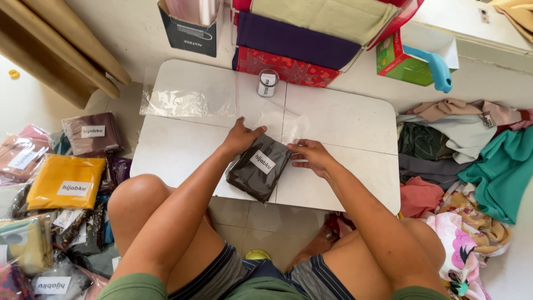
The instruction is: The person folds a brown piece of fabric on a white table using a lint roller to smooth it out. They then place the folded fabric into a clear plastic bag and seal it.
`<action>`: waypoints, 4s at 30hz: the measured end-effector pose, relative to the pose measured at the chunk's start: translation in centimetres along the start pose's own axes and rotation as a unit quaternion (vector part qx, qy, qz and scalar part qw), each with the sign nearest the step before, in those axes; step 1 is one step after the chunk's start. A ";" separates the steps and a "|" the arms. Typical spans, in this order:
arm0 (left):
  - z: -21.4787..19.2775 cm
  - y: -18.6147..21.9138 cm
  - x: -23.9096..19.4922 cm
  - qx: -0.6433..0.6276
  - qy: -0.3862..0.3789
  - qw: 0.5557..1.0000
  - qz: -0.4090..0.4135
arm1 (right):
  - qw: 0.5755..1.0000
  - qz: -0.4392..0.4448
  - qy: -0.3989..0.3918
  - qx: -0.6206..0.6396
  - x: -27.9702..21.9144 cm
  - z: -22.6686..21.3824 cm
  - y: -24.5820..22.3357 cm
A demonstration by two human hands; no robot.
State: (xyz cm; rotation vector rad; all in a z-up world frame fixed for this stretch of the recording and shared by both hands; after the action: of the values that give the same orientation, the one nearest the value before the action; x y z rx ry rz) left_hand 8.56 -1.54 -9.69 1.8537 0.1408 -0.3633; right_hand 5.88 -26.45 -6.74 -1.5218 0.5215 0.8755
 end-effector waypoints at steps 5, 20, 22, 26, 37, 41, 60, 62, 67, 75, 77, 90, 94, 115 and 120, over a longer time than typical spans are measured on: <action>-1.1 8.3 -3.5 -0.158 0.038 0.982 0.092 | 0.995 -0.101 -0.012 0.022 -4.0 -0.2 -5.4; -1.7 17.3 -6.5 -0.179 0.014 0.936 0.303 | 0.943 -0.326 0.017 -0.062 -11.9 -3.0 -12.2; -1.2 17.2 -6.8 -0.181 -0.002 0.940 0.289 | 0.955 -0.291 0.003 -0.054 -11.5 -3.1 -11.4; -1.1 17.1 -7.1 -0.197 -0.005 0.938 0.285 | 0.965 -0.262 0.001 -0.019 -10.7 -4.1 -10.7; -2.6 17.3 -7.1 -0.145 0.085 0.951 0.261 | 0.979 -0.180 0.004 0.091 -7.8 -5.3 -8.4; -2.9 18.2 -7.7 -0.062 0.103 0.957 0.264 | 0.972 -0.218 0.058 0.066 -8.7 -5.2 -9.3; 0.4 15.4 -5.4 0.061 -0.030 0.952 0.298 | 0.937 -0.296 0.092 -0.161 -5.7 -3.5 -6.7; 1.1 13.7 -4.3 0.057 -0.024 0.958 0.280 | 0.940 -0.291 0.089 -0.151 -4.8 -3.4 -6.6; 1.4 12.9 -3.3 0.030 0.019 0.968 0.250 | 0.937 -0.304 0.111 -0.130 -4.0 -3.6 -7.1; 2.6 8.0 -1.1 0.420 -0.016 0.897 0.135 | 0.847 -0.224 0.244 -0.415 -5.2 -1.3 -6.1; 2.1 11.1 -2.3 0.427 0.012 0.892 0.146 | 0.832 -0.227 0.261 -0.433 -5.5 -0.8 -6.9; 8.8 11.6 -3.7 0.442 -0.025 0.823 0.355 | 0.776 -0.352 0.237 -0.468 -3.7 4.2 -6.0; 9.1 10.2 -2.7 0.456 -0.020 0.818 0.349 | 0.769 -0.337 0.249 -0.483 -2.2 3.9 -5.4; 10.2 8.0 -1.6 0.503 0.000 0.789 0.353 | 0.751 -0.316 0.257 -0.520 -0.6 3.4 -4.3; 10.5 7.4 -1.1 0.511 -0.012 0.789 0.341 | 0.754 -0.310 0.245 -0.525 -0.3 3.5 -4.2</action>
State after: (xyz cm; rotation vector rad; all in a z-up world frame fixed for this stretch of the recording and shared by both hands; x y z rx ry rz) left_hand 7.73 -13.65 -5.41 2.7755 -0.9108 0.1050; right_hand 8.08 -22.49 -3.79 -2.7740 -0.2387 0.1536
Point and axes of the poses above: each hand's wrist, its own x-axis towards the middle knuckle, its own z-axis out of the palm, y = z × x, the point moved 10 cm from there along x, towards the middle knuckle, and after that the axes turned 11 degrees about z, right-handed, at the moved point
